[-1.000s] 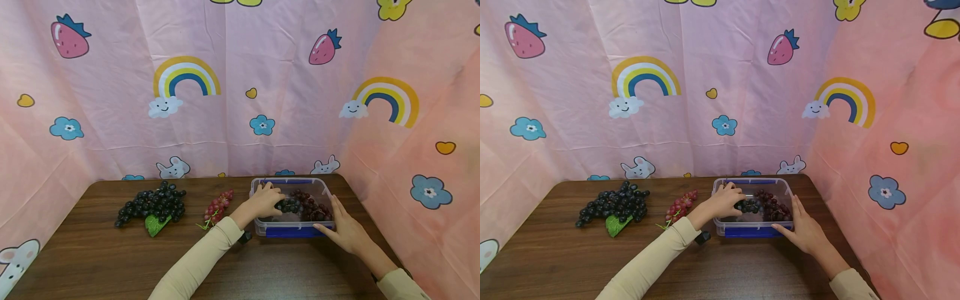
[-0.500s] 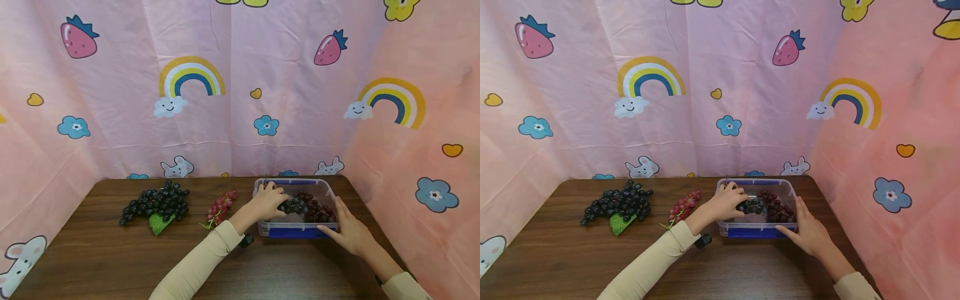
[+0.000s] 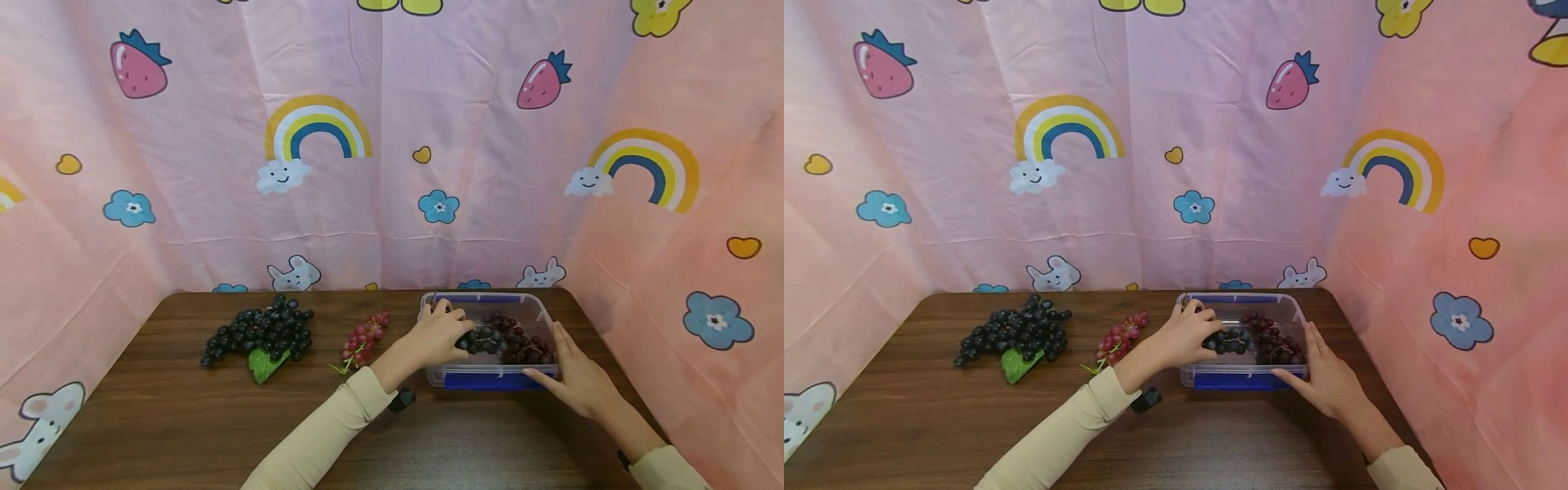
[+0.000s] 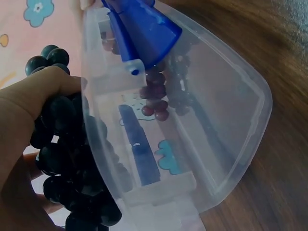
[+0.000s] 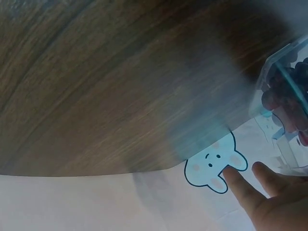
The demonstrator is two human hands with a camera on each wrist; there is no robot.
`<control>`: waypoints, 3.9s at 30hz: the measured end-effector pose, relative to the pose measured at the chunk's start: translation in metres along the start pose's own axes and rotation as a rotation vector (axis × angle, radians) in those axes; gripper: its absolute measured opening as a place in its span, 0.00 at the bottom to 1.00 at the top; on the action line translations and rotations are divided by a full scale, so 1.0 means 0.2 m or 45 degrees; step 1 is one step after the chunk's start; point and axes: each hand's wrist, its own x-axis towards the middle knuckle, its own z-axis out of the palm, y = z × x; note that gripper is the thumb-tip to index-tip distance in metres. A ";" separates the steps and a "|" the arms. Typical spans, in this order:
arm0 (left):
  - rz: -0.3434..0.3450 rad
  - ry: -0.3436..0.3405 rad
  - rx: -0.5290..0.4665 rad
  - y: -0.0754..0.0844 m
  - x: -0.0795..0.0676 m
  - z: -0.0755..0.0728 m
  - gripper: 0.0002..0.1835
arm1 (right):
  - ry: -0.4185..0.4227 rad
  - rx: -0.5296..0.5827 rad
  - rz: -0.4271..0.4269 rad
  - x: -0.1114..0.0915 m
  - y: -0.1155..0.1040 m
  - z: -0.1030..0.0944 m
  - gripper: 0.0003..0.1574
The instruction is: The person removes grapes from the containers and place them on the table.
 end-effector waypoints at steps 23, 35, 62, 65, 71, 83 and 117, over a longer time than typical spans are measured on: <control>-0.002 0.139 -0.007 0.03 -0.20 -0.12 0.28 | 0.012 0.031 -0.009 0.01 0.01 0.02 0.74; -0.020 0.112 -0.099 0.05 -0.34 -0.08 0.26 | 0.001 0.041 0.007 0.00 0.01 0.03 0.73; -0.061 0.179 -0.213 0.01 -0.64 0.03 0.23 | 0.015 0.035 -0.011 0.01 0.01 0.02 0.74; -0.087 0.188 -0.216 0.01 -0.66 0.04 0.22 | 0.016 0.033 -0.010 0.01 0.00 0.02 0.74; -0.132 0.176 -0.265 -0.01 -0.72 0.05 0.23 | 0.008 0.036 -0.004 0.01 0.01 0.02 0.74; -0.204 0.232 -0.319 -0.04 -0.86 0.06 0.21 | 0.022 0.036 -0.015 0.01 0.01 0.03 0.73; -0.608 0.159 -0.299 -0.25 -1.23 0.08 0.23 | 0.043 0.042 -0.025 -0.01 0.01 0.02 0.73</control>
